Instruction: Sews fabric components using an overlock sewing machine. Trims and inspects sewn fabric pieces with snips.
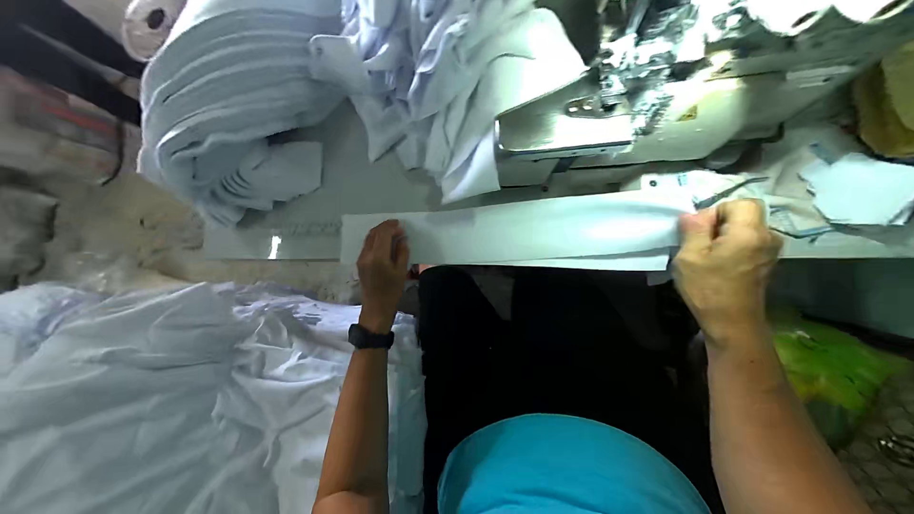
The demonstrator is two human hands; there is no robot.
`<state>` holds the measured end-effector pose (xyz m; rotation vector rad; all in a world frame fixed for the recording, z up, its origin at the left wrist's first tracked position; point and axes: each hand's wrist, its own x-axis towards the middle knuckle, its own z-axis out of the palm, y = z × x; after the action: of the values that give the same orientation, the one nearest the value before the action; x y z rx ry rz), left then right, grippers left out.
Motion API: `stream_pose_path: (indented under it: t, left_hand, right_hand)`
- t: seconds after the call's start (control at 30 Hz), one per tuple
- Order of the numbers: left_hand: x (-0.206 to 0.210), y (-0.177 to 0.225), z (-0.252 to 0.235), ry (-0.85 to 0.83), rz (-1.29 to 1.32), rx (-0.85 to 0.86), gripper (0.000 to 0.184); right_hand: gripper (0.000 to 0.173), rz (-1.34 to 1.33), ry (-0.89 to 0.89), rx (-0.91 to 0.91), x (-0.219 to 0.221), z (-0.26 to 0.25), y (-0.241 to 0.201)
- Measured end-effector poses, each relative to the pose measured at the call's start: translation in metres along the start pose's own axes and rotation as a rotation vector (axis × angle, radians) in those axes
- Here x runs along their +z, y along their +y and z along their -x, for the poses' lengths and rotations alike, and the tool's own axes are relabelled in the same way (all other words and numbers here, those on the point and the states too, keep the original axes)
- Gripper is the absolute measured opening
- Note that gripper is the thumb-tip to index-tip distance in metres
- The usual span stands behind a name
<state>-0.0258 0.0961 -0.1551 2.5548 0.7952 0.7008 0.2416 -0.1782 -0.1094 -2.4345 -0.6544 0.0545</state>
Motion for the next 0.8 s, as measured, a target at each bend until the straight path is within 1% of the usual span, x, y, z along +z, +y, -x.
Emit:
stream_pose_path:
  t: [0.03,0.07,0.1,0.13,0.17,0.2,0.23,0.27,0.3,0.37,0.4,0.43,0.47,0.5,0.53,0.57,0.6,0.63,0.67,0.7,0.73,0.77,0.8]
  left_hand:
    - [-0.005,-0.001,-0.001,0.010,-0.011,-0.004,0.022]
    - [-0.010,-0.004,-0.003,0.023,-0.015,-0.017,0.022]
    - [-0.016,-0.008,-0.005,0.024,-0.008,-0.033,0.026]
    - [-0.022,-0.011,-0.006,0.002,0.011,-0.054,0.033]
    - [-0.028,-0.017,-0.005,-0.037,0.039,-0.063,0.042]
    - [-0.033,-0.023,-0.005,-0.081,0.069,-0.056,0.050]
    - [-0.037,-0.028,-0.006,-0.123,0.090,-0.036,0.057]
    - [-0.039,-0.033,-0.009,-0.152,0.094,-0.015,0.061]
    - [-0.038,-0.037,-0.013,-0.158,0.083,0.005,0.060]
    - [-0.039,-0.044,-0.022,-0.131,0.094,0.000,0.039]
    - [-0.043,-0.050,-0.027,-0.070,0.141,-0.055,0.029]
    - [-0.049,-0.057,-0.034,0.051,0.255,-0.171,0.027]
    - [-0.057,-0.064,-0.042,0.215,0.452,-0.312,0.028]
    - [-0.066,-0.068,-0.052,0.390,0.713,-0.410,0.026]
    - [-0.075,-0.071,-0.061,0.530,0.960,-0.447,0.024]
    - [-0.084,-0.073,-0.068,0.625,1.123,-0.437,0.025]
    - [-0.092,-0.074,-0.072,0.655,1.245,-0.369,0.030]
    - [-0.097,-0.082,-0.076,0.612,1.385,-0.220,0.036]
    - [-0.098,-0.087,-0.078,0.525,1.514,-0.085,0.041]
    - [-0.094,-0.088,-0.079,0.406,1.609,0.005,0.042]
    - [-0.088,-0.079,-0.080,0.309,1.615,0.024,0.039]
    - [-0.079,-0.061,-0.081,0.215,1.499,0.000,0.033]
    - [-0.071,-0.037,-0.083,0.115,1.322,-0.010,0.023]
  right_hand:
    - [0.025,-0.203,-0.012,-0.110,0.005,0.002,-0.011]
    - [0.014,-0.467,-0.043,-0.181,0.007,0.002,-0.024]
    - [0.017,-0.755,-0.079,-0.232,0.005,-0.001,-0.039]
    - [0.021,-0.954,-0.125,-0.288,-0.006,-0.006,-0.050]
    - [0.021,-1.079,-0.151,-0.332,-0.021,-0.013,-0.055]
    - [0.019,-1.173,-0.154,-0.339,-0.037,-0.021,-0.053]
    - [0.015,-1.235,-0.131,-0.299,-0.050,-0.027,-0.045]
    - [0.013,-1.266,-0.086,-0.220,-0.059,-0.030,-0.033]
    - [0.015,-1.268,-0.033,-0.153,-0.063,-0.033,-0.020]
    - [0.016,-1.281,0.046,-0.065,-0.060,-0.038,-0.010]
    - [0.019,-1.232,0.091,-0.014,-0.055,-0.037,-0.011]
    - [0.024,-1.155,0.114,0.007,-0.047,-0.034,-0.017]
    - [0.030,-1.081,0.114,0.012,-0.037,-0.028,-0.021]
    - [0.032,-1.026,0.097,0.013,-0.024,-0.022,-0.023]
    - [0.033,-0.983,0.073,-0.003,-0.009,-0.016,-0.021]
    - [0.031,-0.949,0.054,-0.031,0.005,-0.011,-0.019]
    - [0.028,-0.902,0.038,-0.076,0.019,-0.006,-0.017]
    - [0.023,-0.836,0.021,-0.122,0.030,-0.004,-0.015]
    - [0.015,-0.742,-0.019,-0.150,0.038,-0.003,-0.014]
    - [0.007,-0.645,-0.081,-0.154,0.041,-0.003,-0.014]
    - [0.005,-0.561,-0.160,-0.155,0.042,-0.004,-0.014]
    - [0.011,-0.505,-0.231,-0.169,0.041,-0.005,-0.014]
    - [0.015,-0.480,-0.270,-0.202,0.041,-0.006,-0.015]
